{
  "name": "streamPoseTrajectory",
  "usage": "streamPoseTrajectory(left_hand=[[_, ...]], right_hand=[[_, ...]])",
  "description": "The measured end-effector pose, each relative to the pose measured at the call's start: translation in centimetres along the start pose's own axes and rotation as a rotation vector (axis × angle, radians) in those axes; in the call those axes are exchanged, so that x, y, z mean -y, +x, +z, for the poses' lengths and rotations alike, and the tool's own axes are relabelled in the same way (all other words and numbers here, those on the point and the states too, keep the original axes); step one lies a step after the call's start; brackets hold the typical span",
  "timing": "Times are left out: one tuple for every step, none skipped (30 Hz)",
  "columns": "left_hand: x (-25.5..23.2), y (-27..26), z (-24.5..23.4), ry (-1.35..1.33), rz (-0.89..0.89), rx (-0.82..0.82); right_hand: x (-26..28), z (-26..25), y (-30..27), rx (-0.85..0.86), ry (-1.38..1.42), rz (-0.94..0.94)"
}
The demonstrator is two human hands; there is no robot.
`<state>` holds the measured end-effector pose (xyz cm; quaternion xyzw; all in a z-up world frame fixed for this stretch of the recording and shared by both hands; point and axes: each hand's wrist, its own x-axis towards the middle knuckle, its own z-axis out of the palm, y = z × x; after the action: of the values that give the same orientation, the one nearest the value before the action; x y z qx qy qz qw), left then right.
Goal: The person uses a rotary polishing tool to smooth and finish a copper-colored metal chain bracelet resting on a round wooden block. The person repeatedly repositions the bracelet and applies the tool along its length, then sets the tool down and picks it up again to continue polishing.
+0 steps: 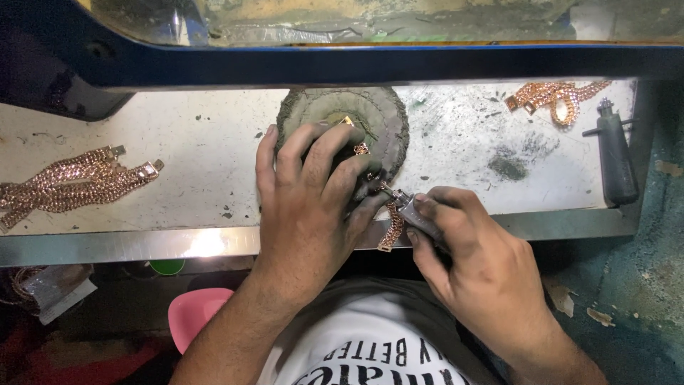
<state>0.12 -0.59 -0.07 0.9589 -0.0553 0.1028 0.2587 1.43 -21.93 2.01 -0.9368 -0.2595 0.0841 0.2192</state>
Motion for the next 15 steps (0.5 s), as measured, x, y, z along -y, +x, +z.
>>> streamPoseTrajectory(left_hand=[[0.0,0.0,0.0,-0.005,-0.001,0.004],[0.0,0.0,0.0,-0.007,0.001,-0.001],[0.0,0.1,0.0,0.003,0.007,-0.007],[0.1,0.0,0.1,0.012,0.007,-0.009],[0.1,0.1,0.1,0.009,0.004,-0.010],[0.1,0.0,0.1,0.013,0.010,-0.009],[0.1,0.0,0.1,0.016,0.016,-0.007],[0.1,0.0,0.1,0.016,0.018,-0.007],[0.1,0.0,0.1,0.014,0.013,-0.006],[0.1,0.0,0.1,0.010,0.009,-0.007],[0.1,0.0,0.1,0.009,0.011,-0.009],[0.1,0.0,0.1,0.011,0.011,-0.009],[0.1,0.0,0.1,0.013,0.011,-0.008],[0.2,-0.1,0.2,0.012,0.011,-0.009],[0.2,-0.1,0.2,0.018,0.011,-0.014]], right_hand=[[-0.2,0.0,0.0,0.005,0.083,0.030],[-0.4,0.0,-0.1,0.002,0.078,0.029],[-0.5,0.2,-0.2,-0.004,0.093,0.028],[-0.7,0.3,-0.4,-0.003,0.109,0.028],[-0.3,0.2,-0.2,0.001,0.107,0.028],[0.1,0.1,-0.1,-0.023,0.075,0.011],[0.5,0.1,-0.1,-0.047,0.044,-0.006],[0.4,0.2,-0.2,-0.049,0.044,-0.005],[0.3,0.3,-0.3,-0.031,0.005,-0.005],[0.2,0.4,-0.3,-0.014,-0.036,-0.005],[0.3,0.3,-0.3,-0.016,-0.038,-0.004],[0.4,0.2,-0.2,-0.003,-0.052,-0.005],[0.5,0.1,-0.1,0.011,-0.067,-0.005],[0.4,0.1,-0.1,0.011,-0.067,-0.005],[0.2,0.1,-0.1,0.009,-0.040,-0.017]])
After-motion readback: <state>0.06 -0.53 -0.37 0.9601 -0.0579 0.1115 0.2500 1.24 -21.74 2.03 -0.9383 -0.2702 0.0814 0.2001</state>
